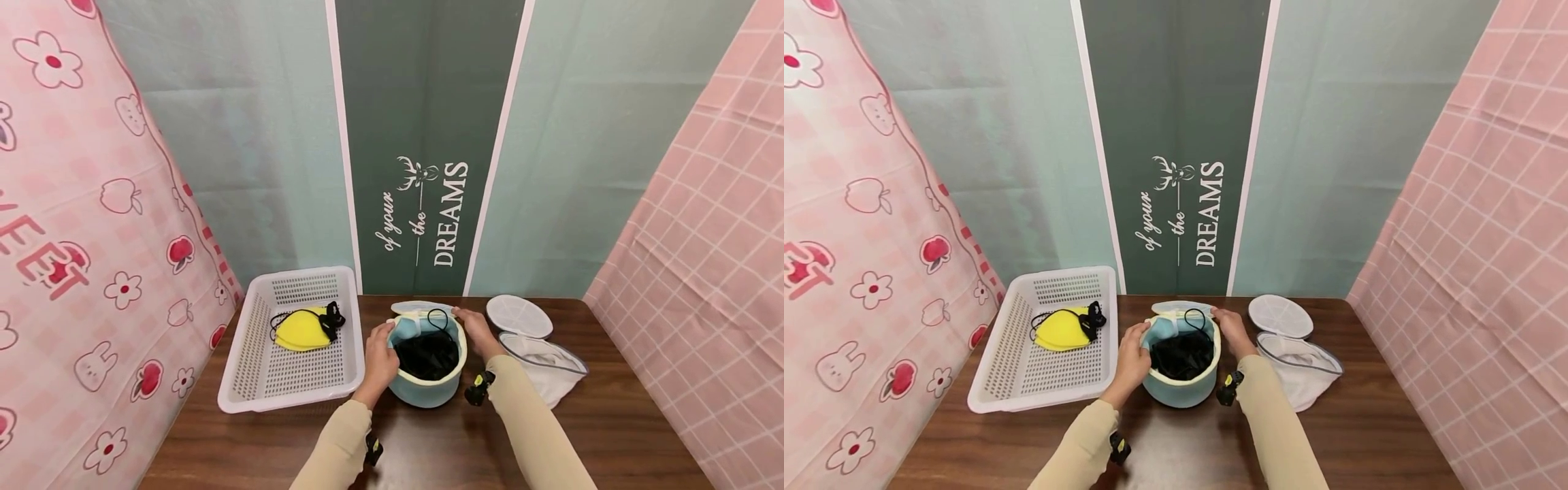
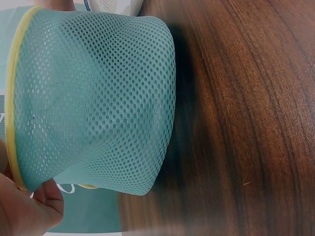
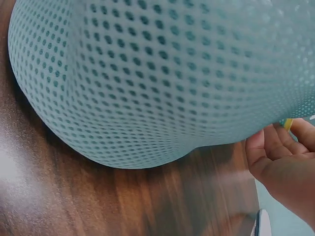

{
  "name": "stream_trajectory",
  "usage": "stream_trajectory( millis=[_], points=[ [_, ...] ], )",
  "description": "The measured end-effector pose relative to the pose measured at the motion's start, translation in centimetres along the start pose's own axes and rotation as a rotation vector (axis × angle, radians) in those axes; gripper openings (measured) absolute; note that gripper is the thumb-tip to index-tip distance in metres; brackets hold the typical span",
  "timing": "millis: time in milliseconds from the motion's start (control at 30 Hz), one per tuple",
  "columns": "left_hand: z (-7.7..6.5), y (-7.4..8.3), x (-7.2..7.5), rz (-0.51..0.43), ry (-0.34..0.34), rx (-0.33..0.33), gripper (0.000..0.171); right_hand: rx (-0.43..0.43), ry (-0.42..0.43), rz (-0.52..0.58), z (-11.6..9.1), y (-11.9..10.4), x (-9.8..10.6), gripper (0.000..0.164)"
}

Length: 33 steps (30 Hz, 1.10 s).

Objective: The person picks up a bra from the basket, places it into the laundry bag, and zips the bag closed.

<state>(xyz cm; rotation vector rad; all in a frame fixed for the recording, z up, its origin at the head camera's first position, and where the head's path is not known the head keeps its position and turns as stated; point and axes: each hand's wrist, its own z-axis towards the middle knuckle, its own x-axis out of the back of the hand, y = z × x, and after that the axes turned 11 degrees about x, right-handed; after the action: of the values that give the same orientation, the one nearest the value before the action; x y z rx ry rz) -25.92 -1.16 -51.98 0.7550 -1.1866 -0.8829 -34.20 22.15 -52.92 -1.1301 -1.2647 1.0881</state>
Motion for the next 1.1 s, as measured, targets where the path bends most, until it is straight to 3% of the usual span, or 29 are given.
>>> stream_trajectory(
  millis=[133, 333, 467, 600, 733, 900, 1100],
  points=[
    [0.0, 0.0, 0.0, 0.003, 0.0, 0.006, 0.049, 0.018, 0.063, 0.024, -0.1, 0.1, -0.2, 0.048],
    [0.2, 0.2, 0.1, -0.001, -0.031, 0.02, 0.05, 0.078, 0.241, 0.023, -0.3, 0.0, -0.4, 0.038],
    [0.3, 0.2, 0.1, 0.007, -0.026, 0.019, 0.05, 0.082, 0.321, 0.147, -0.2, -0.6, -0.7, 0.035],
    [0.3, 0.1, 0.1, 0.0, -0.018, 0.014, 0.05, 0.075, 0.341, 0.333, -0.1, -1.2, -0.8, 0.028],
    [0.3, -0.1, 0.1, -0.007, -0.023, 0.004, 0.05, 0.096, 0.357, 0.428, -0.1, -1.7, -1.0, 0.007],
    [0.4, -0.1, 0.3, -0.01, -0.041, 0.024, 0.051, 0.141, 0.371, 0.462, -0.1, -2.1, -1.0, 0.019],
    [0.5, -0.1, 0.3, -0.002, -0.055, 0.049, 0.051, 0.153, 0.395, 0.494, 0.0, -2.5, -0.8, 0.017]
  ],
)
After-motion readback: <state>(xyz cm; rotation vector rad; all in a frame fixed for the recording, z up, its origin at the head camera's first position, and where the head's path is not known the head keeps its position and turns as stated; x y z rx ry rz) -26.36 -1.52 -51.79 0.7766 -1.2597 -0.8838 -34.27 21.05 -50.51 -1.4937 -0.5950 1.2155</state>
